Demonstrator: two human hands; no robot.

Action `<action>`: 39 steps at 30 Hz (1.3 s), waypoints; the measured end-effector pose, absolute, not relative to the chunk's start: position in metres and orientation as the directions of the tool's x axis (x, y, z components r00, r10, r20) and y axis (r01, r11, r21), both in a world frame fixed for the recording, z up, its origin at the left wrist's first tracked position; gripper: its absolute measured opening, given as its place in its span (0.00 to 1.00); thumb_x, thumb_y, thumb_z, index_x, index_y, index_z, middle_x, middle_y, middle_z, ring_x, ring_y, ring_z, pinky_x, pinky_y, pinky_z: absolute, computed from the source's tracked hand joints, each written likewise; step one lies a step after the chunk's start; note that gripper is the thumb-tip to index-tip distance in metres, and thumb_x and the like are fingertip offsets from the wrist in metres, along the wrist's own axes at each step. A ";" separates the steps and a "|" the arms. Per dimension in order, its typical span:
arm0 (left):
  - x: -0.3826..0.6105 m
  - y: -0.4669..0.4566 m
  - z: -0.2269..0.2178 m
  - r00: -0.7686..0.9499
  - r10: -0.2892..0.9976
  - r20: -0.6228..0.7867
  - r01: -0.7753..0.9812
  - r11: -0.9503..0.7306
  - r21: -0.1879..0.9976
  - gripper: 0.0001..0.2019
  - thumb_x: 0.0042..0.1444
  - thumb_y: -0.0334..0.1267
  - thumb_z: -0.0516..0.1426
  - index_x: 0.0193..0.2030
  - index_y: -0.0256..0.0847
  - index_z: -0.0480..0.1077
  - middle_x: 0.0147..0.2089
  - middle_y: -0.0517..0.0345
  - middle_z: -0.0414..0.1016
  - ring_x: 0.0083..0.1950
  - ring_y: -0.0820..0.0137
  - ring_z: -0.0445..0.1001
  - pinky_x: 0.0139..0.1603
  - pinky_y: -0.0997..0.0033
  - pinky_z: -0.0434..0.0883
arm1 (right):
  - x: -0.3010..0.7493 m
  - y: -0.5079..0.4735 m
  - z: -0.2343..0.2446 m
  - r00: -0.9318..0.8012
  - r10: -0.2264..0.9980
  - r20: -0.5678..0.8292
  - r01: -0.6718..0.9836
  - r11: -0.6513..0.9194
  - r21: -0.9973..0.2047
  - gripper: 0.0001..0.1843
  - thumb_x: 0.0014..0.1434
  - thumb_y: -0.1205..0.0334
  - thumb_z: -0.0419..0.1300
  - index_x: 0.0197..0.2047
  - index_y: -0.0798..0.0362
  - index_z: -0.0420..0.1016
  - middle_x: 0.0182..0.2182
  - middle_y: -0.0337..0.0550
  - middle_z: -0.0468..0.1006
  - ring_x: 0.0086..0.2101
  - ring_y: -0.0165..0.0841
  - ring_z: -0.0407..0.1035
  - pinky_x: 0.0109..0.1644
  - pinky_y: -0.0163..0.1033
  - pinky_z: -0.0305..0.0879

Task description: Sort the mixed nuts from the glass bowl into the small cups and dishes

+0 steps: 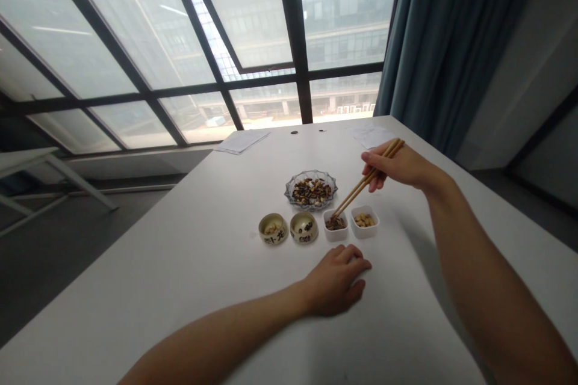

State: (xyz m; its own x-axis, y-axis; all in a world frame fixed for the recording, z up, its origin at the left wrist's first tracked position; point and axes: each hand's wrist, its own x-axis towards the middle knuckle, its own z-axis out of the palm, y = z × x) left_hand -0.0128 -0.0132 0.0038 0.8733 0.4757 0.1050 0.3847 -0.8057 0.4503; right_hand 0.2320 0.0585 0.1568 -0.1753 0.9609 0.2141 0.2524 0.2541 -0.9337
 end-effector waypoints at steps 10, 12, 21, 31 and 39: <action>-0.012 -0.013 0.004 0.872 0.478 0.107 0.386 -0.806 0.449 0.19 0.65 0.40 0.55 0.62 0.44 0.69 0.60 0.49 0.71 0.58 0.60 0.70 0.66 0.56 0.70 | 0.235 0.063 0.155 -0.115 0.952 0.285 0.189 0.302 -0.934 0.33 0.49 0.30 0.72 0.27 0.57 0.82 0.18 0.52 0.81 0.18 0.38 0.78 0.20 0.34 0.75; -0.012 -0.013 0.004 0.873 0.476 0.108 0.385 -0.807 0.449 0.19 0.65 0.40 0.54 0.62 0.44 0.69 0.60 0.49 0.71 0.58 0.60 0.70 0.66 0.56 0.70 | 0.234 0.067 0.153 -0.060 0.938 0.341 0.159 0.346 -0.924 0.33 0.49 0.31 0.72 0.27 0.57 0.81 0.19 0.52 0.82 0.20 0.39 0.79 0.21 0.34 0.76; -0.013 -0.013 0.002 0.869 0.482 0.112 0.387 -0.803 0.452 0.19 0.65 0.39 0.55 0.62 0.45 0.69 0.60 0.49 0.71 0.58 0.60 0.70 0.66 0.55 0.70 | 0.224 0.089 0.132 0.049 0.889 0.456 0.199 0.439 -0.876 0.34 0.51 0.29 0.69 0.29 0.57 0.81 0.21 0.48 0.81 0.21 0.38 0.79 0.23 0.36 0.77; -0.013 -0.014 0.003 0.869 0.480 0.123 0.380 -0.804 0.458 0.19 0.65 0.39 0.55 0.62 0.45 0.69 0.60 0.48 0.71 0.57 0.60 0.71 0.65 0.56 0.70 | 0.199 0.110 0.091 -0.041 0.895 0.444 0.297 0.435 -0.850 0.28 0.62 0.36 0.65 0.28 0.54 0.78 0.21 0.45 0.80 0.24 0.37 0.79 0.28 0.38 0.77; -0.013 -0.013 0.004 0.873 0.473 0.117 0.372 -0.803 0.466 0.19 0.64 0.38 0.55 0.62 0.45 0.69 0.59 0.48 0.71 0.57 0.60 0.71 0.65 0.56 0.70 | 0.197 0.117 0.074 -0.069 0.891 0.449 0.369 0.442 -0.818 0.27 0.64 0.37 0.63 0.27 0.53 0.75 0.22 0.45 0.80 0.25 0.39 0.80 0.28 0.37 0.73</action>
